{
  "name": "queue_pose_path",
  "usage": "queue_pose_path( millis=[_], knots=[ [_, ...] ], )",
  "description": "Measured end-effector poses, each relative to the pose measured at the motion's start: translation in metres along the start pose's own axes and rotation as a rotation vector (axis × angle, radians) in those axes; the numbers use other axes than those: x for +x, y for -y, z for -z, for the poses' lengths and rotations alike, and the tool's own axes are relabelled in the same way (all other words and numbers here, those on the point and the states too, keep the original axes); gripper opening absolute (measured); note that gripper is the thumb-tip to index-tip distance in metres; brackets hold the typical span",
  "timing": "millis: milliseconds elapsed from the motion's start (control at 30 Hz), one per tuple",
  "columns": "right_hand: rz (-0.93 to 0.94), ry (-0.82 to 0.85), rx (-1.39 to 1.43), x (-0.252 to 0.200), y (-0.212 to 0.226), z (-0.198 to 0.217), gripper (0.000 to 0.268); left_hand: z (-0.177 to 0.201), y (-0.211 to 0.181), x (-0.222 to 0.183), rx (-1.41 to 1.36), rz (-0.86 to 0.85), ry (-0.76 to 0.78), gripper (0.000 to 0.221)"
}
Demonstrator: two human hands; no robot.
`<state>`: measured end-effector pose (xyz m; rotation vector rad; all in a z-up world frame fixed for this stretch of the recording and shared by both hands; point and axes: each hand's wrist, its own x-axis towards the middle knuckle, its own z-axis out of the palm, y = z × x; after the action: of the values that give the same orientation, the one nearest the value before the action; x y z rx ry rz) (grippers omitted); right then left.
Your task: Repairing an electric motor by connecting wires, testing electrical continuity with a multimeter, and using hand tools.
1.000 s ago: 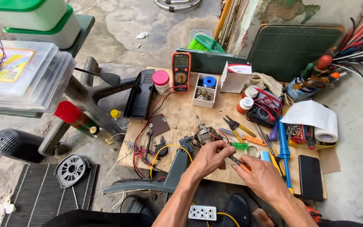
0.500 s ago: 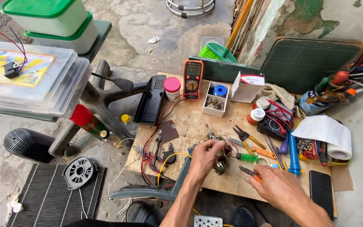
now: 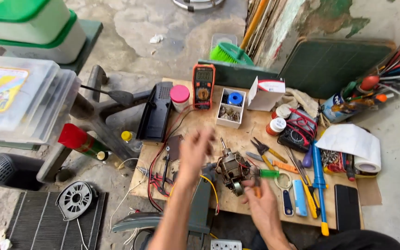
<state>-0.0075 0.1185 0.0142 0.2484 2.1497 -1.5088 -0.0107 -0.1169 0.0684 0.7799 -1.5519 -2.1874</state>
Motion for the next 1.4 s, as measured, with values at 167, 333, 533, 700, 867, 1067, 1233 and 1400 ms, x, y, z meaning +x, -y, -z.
queue_pose_path(
  millis=[167,333,533,700,867,1067,1233,1400],
  knots=[
    [-0.092,-0.337,-0.091,0.021,-0.028,0.040,0.026,0.077,-0.108,0.115,0.363,-0.290,-0.086,0.035],
    [-0.249,-0.348,-0.282,0.058,-0.055,0.046,0.058,0.105,-0.151,0.120,0.603,-0.226,-0.200,0.091],
    [0.075,-0.446,-0.390,0.073,-0.036,0.039,0.055,0.026,-0.034,0.037,0.244,-0.132,-0.233,0.020],
    [0.392,-0.381,-0.581,0.166,-0.021,0.042,0.029,-0.050,0.032,-0.071,0.725,0.196,0.084,0.051],
    [0.330,-0.150,-1.116,0.225,-0.024,0.042,0.064,-0.075,0.081,-0.090,0.750,0.193,0.075,0.038],
    [0.325,-0.097,-1.243,0.258,-0.030,0.045,0.055,-0.105,0.108,-0.067,0.780,0.370,0.129,0.052],
    [0.405,-0.044,-1.276,0.254,0.000,0.036,0.075,-0.115,0.120,-0.047,0.880,0.429,0.225,0.058],
    [0.375,-0.099,-0.981,0.213,0.071,0.042,0.068,-0.115,0.087,-0.054,0.407,0.619,0.135,0.013]
  ],
)
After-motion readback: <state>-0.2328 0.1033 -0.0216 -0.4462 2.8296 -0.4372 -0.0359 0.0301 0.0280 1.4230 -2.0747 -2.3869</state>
